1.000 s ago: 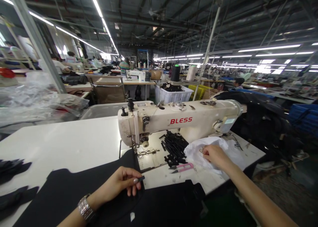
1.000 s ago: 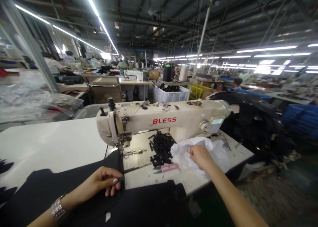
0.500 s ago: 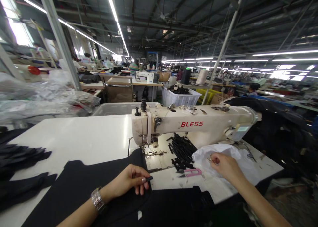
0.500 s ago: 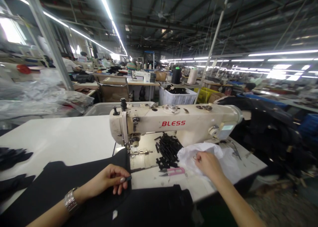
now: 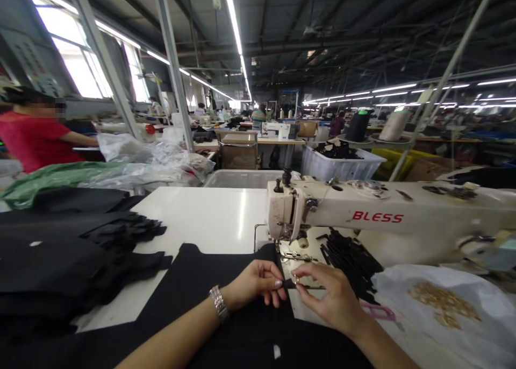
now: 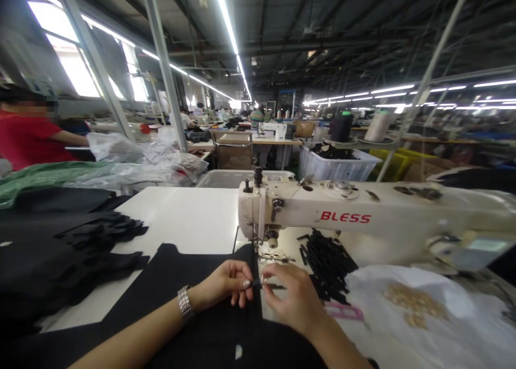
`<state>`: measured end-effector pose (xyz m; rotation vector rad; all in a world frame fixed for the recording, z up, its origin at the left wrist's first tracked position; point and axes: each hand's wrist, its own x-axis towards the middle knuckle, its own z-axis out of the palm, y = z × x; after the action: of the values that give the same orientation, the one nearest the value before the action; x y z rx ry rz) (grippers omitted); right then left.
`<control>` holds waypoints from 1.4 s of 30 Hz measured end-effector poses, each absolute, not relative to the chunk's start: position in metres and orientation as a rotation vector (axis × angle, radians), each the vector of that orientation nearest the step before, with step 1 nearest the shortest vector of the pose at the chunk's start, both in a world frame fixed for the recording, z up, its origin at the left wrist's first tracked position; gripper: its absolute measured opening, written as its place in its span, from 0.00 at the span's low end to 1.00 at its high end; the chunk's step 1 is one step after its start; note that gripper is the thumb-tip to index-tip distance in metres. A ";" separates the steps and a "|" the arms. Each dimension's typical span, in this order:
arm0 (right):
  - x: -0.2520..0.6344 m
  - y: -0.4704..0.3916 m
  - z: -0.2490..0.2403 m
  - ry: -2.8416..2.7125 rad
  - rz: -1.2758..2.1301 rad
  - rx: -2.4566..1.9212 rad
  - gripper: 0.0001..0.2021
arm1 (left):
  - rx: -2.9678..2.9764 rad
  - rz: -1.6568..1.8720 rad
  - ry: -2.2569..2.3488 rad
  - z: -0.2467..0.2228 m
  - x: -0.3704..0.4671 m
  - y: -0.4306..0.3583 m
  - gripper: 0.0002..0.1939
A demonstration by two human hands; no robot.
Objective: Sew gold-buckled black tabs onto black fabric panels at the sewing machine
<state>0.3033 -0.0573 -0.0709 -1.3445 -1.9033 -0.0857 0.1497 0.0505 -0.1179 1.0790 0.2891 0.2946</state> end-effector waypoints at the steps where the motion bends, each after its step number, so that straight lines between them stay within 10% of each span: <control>1: 0.302 -0.054 -0.074 -1.912 -0.073 -1.335 0.10 | 1.060 0.300 0.287 -0.118 0.150 0.051 0.15; 28: 0.298 -0.037 -0.110 -1.328 0.817 -1.479 0.05 | 1.837 0.673 0.387 -0.108 0.142 0.037 0.07; 42: 0.301 -0.037 -0.105 -1.128 1.170 -1.227 0.12 | 1.073 0.374 0.254 -0.115 0.143 0.052 0.21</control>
<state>0.3005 -0.0374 -0.1048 -1.2271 -1.1283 1.1704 0.1429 0.0516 -0.1154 1.0725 0.2541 0.3744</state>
